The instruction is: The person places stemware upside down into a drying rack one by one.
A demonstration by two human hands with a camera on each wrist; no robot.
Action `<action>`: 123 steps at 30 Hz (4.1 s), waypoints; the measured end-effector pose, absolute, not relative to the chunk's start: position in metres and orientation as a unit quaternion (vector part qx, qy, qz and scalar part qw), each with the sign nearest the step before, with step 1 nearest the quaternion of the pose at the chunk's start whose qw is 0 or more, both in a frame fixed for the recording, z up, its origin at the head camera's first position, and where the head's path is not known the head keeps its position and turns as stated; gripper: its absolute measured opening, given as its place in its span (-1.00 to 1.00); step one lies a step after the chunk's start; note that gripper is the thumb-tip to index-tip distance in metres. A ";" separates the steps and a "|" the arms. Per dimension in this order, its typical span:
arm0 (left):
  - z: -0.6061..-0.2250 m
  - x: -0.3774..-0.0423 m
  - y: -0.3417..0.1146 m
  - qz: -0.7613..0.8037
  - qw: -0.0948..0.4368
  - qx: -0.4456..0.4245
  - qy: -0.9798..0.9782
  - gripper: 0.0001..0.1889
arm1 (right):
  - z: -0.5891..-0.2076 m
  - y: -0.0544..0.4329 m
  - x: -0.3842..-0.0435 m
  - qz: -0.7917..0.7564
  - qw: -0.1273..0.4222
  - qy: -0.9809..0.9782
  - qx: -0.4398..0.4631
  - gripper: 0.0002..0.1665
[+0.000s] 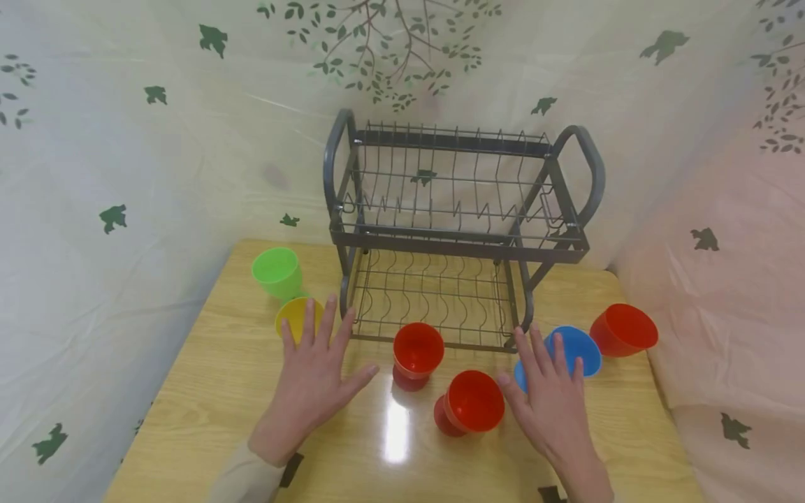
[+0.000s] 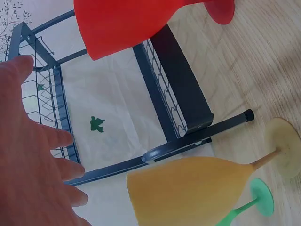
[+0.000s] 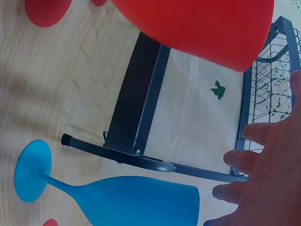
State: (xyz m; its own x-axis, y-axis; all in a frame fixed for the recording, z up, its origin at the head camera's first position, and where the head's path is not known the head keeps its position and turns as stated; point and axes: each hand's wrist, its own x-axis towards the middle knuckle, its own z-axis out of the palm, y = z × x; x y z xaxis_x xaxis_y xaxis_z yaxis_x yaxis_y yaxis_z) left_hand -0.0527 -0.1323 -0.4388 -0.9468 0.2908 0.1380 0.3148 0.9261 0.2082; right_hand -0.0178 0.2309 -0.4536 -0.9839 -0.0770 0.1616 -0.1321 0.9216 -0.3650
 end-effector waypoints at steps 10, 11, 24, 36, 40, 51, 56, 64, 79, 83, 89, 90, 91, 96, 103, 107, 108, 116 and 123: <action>-0.437 -0.054 -0.118 -0.106 0.064 -0.189 -0.974 0.01 | -0.457 0.229 -0.011 0.199 0.081 -0.974 0.069 -0.12; -0.437 -0.054 -0.116 -0.103 0.064 -0.194 -0.973 0.01 | -0.457 0.229 -0.011 0.200 0.083 -0.974 0.071 -0.13; -0.446 -0.061 -0.082 -0.161 0.036 -0.275 -0.947 -0.03 | -0.461 0.228 -0.011 0.208 0.089 -0.971 0.077 -0.13; -0.462 -0.075 -0.063 -0.239 0.007 -0.269 -0.933 -0.04 | -0.454 0.223 -0.010 0.219 0.085 -0.969 0.074 -0.14; -0.462 -0.080 -0.059 -0.245 -0.005 -0.266 -0.932 0.00 | -0.453 0.222 -0.010 0.219 0.081 -0.970 0.072 -0.14; -0.458 -0.080 -0.059 -0.280 -0.029 -0.228 -0.932 -0.01 | -0.453 0.223 -0.012 0.219 0.091 -0.969 0.073 -0.13; -0.449 -0.072 -0.069 -0.306 -0.024 -0.192 -0.932 -0.03 | -0.451 0.222 -0.013 0.227 0.087 -0.967 0.072 -0.10; -0.435 -0.062 -0.092 -0.340 0.020 -0.175 -0.924 -0.09 | -0.448 0.216 -0.014 0.236 0.094 -0.964 0.079 -0.12; -0.415 -0.048 -0.122 -0.434 0.088 -0.163 -0.881 -0.16 | -0.443 0.207 -0.017 0.246 0.095 -0.961 0.082 -0.13; -0.416 -0.045 -0.126 -0.461 0.102 -0.158 -0.867 -0.17 | -0.441 0.207 -0.017 0.248 0.096 -0.961 0.081 -0.13; -0.420 -0.043 -0.130 -0.551 0.106 -0.143 -0.815 -0.25 | -0.439 0.204 -0.018 0.263 0.098 -0.956 0.082 -0.14; -0.421 -0.043 -0.130 -0.572 0.105 -0.140 -0.801 -0.26 | -0.439 0.204 -0.018 0.267 0.099 -0.955 0.083 -0.14; -0.422 -0.042 -0.130 -0.593 0.104 -0.139 -0.787 -0.28 | -0.439 0.204 -0.018 0.272 0.099 -0.953 0.084 -0.14; -0.423 -0.041 -0.127 -0.684 0.089 -0.135 -0.711 -0.33 | -0.437 0.202 -0.018 0.305 0.105 -0.942 0.088 -0.16; -0.426 -0.040 -0.115 -0.775 0.063 -0.117 -0.618 -0.38 | -0.432 0.197 -0.016 0.388 0.097 -0.913 0.081 -0.16; -0.428 -0.041 -0.107 -0.809 0.066 -0.115 -0.573 -0.43 | -0.429 0.193 -0.015 0.430 0.082 -0.896 0.067 -0.16; -0.428 -0.041 -0.105 -0.814 0.068 -0.112 -0.566 -0.44 | -0.429 0.192 -0.015 0.442 0.078 -0.891 0.064 -0.17; -0.426 -0.043 -0.091 -0.825 0.076 -0.100 -0.551 -0.43 | -0.424 0.180 -0.010 0.525 0.026 -0.850 0.044 -0.24; -0.428 -0.046 -0.080 -0.830 0.063 -0.114 -0.542 -0.36 | -0.419 0.163 -0.008 0.584 0.004 -0.811 0.029 -0.29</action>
